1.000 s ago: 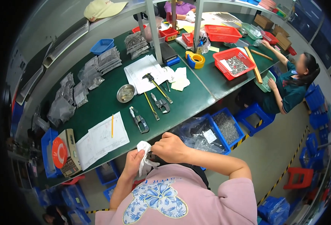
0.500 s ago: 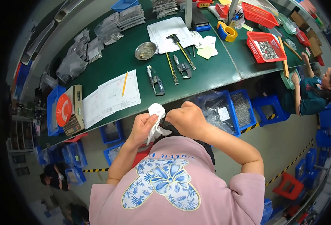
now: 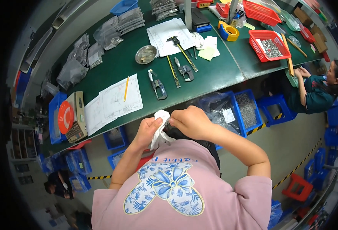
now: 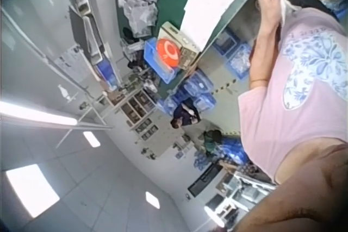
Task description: The recorder is wiping small metal components with a white cloth for inspection or cleaning.
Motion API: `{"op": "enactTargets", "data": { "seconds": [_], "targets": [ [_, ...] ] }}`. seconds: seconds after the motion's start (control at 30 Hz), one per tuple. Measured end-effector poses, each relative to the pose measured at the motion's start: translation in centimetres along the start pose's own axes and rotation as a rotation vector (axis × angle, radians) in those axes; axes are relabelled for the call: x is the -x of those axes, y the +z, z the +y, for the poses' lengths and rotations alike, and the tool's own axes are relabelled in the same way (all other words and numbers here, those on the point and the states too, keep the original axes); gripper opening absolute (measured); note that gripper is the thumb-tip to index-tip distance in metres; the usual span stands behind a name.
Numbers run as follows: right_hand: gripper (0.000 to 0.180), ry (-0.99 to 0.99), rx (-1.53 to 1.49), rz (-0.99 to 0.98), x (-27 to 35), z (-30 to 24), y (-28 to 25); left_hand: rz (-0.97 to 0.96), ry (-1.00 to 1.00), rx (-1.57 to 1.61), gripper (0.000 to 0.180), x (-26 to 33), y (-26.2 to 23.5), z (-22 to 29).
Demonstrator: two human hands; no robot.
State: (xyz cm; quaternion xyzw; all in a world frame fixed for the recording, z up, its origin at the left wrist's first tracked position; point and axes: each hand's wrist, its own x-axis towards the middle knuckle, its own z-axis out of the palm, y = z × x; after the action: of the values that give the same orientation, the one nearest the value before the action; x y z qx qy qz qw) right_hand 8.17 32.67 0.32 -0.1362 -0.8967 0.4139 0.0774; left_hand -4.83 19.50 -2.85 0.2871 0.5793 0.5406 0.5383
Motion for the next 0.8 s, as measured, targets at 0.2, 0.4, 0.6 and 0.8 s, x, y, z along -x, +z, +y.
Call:
{"op": "enactTargets", "data": {
  "seconds": [0.2,0.4,0.6,0.8],
  "targets": [
    [0.013,-0.431,0.373,0.311,-0.2,0.7,0.6,0.040,-0.205,0.321,0.027,-0.3,0.4,1.0],
    [0.011,-0.110,0.048,0.132,-0.5,0.1,0.3,-0.045,-0.145,0.115,0.026,-0.6,-0.6,-0.2],
    [0.009,-0.323,0.314,0.218,-0.4,0.7,0.4,0.019,-0.217,0.294,0.026,-0.6,0.0,0.6],
    [0.012,-0.198,0.214,0.198,-1.1,0.9,0.5,0.036,-0.194,0.263,0.026,-1.0,-0.1,0.2]
  ]
}}
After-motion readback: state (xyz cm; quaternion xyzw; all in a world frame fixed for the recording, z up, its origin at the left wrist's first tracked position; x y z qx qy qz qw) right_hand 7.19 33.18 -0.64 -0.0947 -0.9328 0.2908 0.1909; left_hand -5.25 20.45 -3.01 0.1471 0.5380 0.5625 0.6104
